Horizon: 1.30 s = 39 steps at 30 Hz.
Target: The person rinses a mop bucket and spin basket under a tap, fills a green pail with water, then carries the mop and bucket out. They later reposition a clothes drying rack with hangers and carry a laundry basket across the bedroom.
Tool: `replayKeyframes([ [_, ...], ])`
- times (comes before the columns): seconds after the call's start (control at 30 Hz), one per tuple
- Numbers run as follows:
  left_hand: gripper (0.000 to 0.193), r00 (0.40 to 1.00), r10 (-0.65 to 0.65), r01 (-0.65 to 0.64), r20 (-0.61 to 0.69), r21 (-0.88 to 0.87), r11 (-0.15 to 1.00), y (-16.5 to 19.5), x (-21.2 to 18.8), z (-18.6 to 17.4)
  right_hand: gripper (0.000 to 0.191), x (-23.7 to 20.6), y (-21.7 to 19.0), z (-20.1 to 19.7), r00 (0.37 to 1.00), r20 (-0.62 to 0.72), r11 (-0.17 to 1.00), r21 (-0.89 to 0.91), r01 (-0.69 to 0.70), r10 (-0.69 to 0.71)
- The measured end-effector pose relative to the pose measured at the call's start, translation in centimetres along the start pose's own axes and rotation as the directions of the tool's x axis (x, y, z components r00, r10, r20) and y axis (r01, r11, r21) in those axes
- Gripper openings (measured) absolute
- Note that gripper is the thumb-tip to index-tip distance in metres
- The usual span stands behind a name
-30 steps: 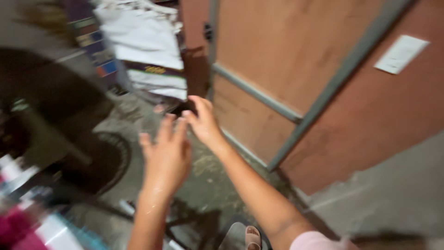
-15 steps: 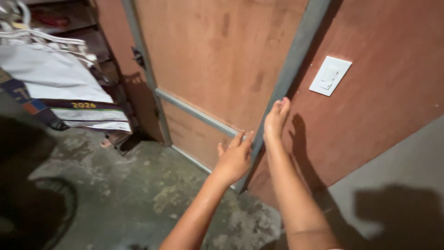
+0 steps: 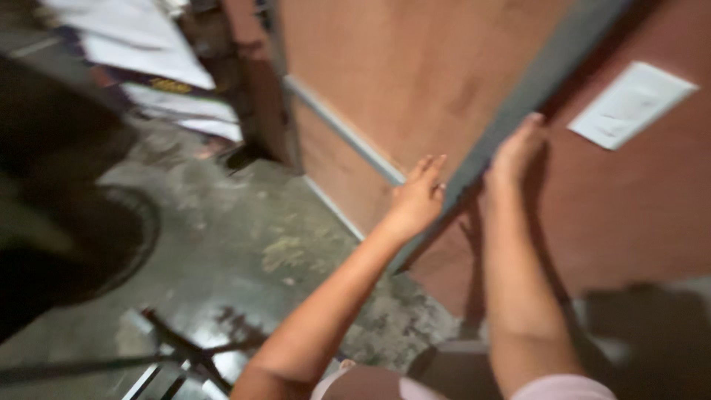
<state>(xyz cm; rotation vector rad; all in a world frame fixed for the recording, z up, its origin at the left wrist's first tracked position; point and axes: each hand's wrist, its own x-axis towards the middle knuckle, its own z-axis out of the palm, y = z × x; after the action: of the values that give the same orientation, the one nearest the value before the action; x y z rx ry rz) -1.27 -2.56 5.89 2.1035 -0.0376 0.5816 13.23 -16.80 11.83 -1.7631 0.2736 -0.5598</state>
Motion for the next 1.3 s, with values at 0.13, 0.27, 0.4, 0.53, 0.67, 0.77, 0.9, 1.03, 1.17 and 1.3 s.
replayKeyframes([
  [0.13,0.058,0.995,-0.048,0.047,-0.088,-0.019,0.999,-1.4,-0.9,-1.8,0.051,-4.4,-0.3,-1.1,0.980,0.069,0.902,0.407,0.144,-0.188],
  [0.27,0.052,0.981,-0.092,0.067,-0.168,-0.150,0.986,-2.3,-3.4,-5.6,0.043,-10.8,1.6,-1.6,0.955,0.116,0.946,0.214,0.243,-0.272],
  [0.4,0.042,0.958,-0.010,-0.064,-0.288,-0.244,0.968,-2.8,-7.6,-10.2,0.028,-19.4,2.3,-0.7,0.792,0.259,0.825,0.304,0.476,-0.553],
  [0.53,0.040,0.850,0.106,-0.196,-0.516,-0.122,0.973,-3.4,-11.8,-15.6,0.023,-28.9,0.1,2.8,0.673,0.470,0.783,0.557,0.276,-0.571],
  [0.67,0.038,0.715,0.062,-0.089,-0.697,-0.003,0.996,-5.0,-14.7,-22.2,0.020,-36.6,-3.6,7.6,0.483,0.594,0.741,0.641,0.201,-0.644],
  [0.77,0.032,0.632,0.028,0.148,-0.775,0.156,0.977,-7.2,-15.6,-27.6,0.021,-40.6,-6.3,12.1,0.381,0.660,0.751,0.637,0.174,-0.648],
  [0.9,0.035,0.525,-0.021,0.194,-0.851,0.096,0.976,-10.7,-17.4,-33.9,0.018,-45.8,-8.6,19.0,0.262,0.632,0.678,0.721,0.144,-0.729],
  [1.03,0.041,0.404,-0.050,0.253,-0.913,0.059,0.966,-15.4,-21.0,-38.2,0.016,-51.0,-9.7,26.0,0.224,0.715,0.745,0.660,0.092,-0.662],
  [1.17,0.046,0.051,-0.058,0.490,-0.997,-0.026,0.871,-22.5,-26.1,-41.1,0.026,-55.9,-11.2,32.7,0.200,0.540,0.573,0.795,0.197,-0.818],
  [1.3,0.058,-0.480,-0.090,0.557,-0.872,-0.383,0.737,-30.4,-30.9,-42.7,0.035,-60.3,-12.7,38.1,0.119,0.642,0.650,0.758,0.051,-0.758],
])
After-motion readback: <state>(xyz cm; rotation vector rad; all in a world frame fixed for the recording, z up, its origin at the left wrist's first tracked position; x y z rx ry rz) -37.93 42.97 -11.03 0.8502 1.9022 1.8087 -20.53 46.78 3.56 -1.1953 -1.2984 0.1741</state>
